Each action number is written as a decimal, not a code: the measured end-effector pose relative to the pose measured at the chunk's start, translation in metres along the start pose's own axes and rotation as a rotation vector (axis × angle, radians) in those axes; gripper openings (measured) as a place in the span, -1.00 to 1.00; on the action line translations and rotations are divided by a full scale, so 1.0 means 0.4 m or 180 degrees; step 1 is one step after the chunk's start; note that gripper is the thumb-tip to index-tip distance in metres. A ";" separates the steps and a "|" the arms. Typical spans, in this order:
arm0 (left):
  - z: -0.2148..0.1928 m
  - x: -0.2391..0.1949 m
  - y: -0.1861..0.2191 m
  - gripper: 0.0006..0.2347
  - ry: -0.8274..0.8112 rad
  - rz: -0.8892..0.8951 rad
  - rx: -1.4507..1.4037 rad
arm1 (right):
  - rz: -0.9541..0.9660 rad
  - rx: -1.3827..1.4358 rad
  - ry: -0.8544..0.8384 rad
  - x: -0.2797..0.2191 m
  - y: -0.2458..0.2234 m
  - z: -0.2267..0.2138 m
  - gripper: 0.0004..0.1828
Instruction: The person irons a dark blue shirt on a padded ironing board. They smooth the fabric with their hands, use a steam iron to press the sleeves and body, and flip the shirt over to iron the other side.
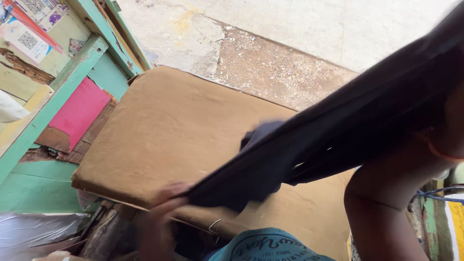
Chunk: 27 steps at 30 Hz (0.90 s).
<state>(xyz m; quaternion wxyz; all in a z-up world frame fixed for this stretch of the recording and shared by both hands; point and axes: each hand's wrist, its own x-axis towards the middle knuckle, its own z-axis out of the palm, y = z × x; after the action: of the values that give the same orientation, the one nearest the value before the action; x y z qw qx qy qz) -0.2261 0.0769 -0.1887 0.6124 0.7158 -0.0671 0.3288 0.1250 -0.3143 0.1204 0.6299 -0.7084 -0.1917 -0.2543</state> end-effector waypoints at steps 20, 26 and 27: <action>-0.679 -0.161 -0.426 -0.88 0.3199 -0.3212 0.3735 | -0.2123 -0.1983 -0.4206 -0.839 0.806 0.641 -0.84; -0.063 -0.157 -0.403 -0.87 -0.0199 -0.0721 0.2926 | 0.0649 -0.3014 -0.2932 -0.884 0.971 0.210 -0.59; 0.037 -0.166 -0.387 -0.84 -0.0788 -0.0694 0.2827 | 0.0078 -0.2930 -0.2418 -0.846 0.999 0.207 -0.58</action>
<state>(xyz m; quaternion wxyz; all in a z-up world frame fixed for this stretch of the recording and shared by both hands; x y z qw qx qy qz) -0.1945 0.0803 -0.3547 0.2654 0.9451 0.0830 0.1716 0.1014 -0.2689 -0.4073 0.1484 -0.9521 -0.2655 -0.0328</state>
